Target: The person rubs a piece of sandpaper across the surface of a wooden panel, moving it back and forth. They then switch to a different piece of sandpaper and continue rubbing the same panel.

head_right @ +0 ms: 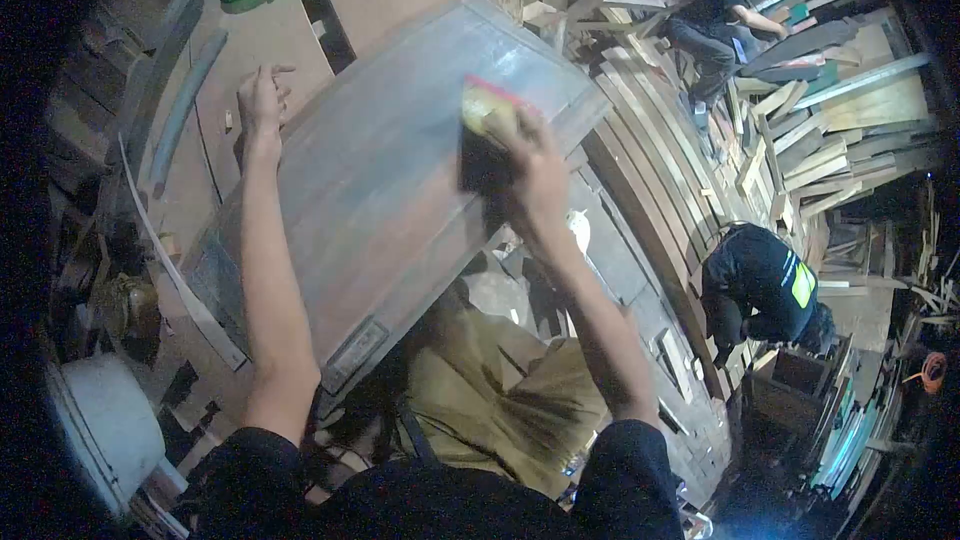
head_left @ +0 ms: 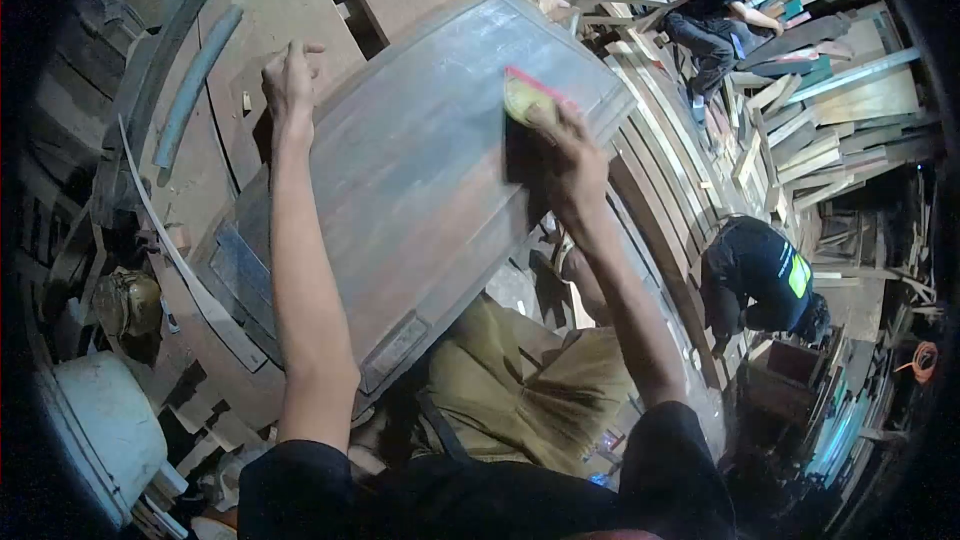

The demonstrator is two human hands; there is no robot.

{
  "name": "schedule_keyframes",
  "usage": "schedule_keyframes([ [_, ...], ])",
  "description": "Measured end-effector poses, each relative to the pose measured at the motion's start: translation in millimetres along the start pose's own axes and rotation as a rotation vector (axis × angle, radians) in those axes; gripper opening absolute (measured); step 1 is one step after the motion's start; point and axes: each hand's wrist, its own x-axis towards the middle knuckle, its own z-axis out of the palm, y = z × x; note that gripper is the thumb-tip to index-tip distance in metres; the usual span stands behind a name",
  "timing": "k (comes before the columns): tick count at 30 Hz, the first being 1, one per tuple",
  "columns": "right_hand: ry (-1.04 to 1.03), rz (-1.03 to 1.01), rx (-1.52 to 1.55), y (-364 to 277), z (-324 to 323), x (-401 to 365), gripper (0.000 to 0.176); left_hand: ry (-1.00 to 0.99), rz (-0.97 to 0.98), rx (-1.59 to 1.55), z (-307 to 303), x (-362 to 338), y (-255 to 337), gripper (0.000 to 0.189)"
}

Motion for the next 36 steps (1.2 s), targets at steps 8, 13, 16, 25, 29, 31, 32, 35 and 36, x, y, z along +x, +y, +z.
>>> schedule_keyframes([
  [8, 0.090, 0.071, 0.092, 7, -16, 17, 0.038, -0.005, -0.014, 0.031, 0, 4, -3, 0.035],
  [13, -0.229, -0.366, -0.280, -20, -15, -11, 0.038, 0.010, -0.034, 0.015, 0, 4, 5, 0.034],
  [16, -0.043, 0.005, -0.038, 22, -20, 2, 0.042, 0.015, -0.021, 0.038, -1, 4, 0, 0.037],
  [25, 0.186, 0.360, 0.146, 30, -30, 18, 0.049, -0.014, -0.047, -0.016, 0, -4, 5, 0.034],
  [29, -0.291, -0.351, -0.028, -20, -15, -13, 0.052, 0.015, -0.042, 0.001, -1, 0, 5, 0.033],
  [31, -0.307, -0.371, -0.223, 4, -33, 3, 0.053, -0.025, -0.074, -0.007, -2, -3, 8, 0.033],
  [32, -0.165, -0.191, -0.121, 43, -34, 13, 0.051, -0.022, -0.069, -0.010, -1, -5, 10, 0.032],
  [35, 0.133, 0.238, -0.059, 30, -43, 33, 0.045, 0.001, -0.041, -0.018, -2, -5, 10, 0.031],
  [36, 0.116, -0.047, -0.252, 39, -25, 20, 0.043, 0.000, -0.012, -0.015, -2, 0, 5, 0.031],
])
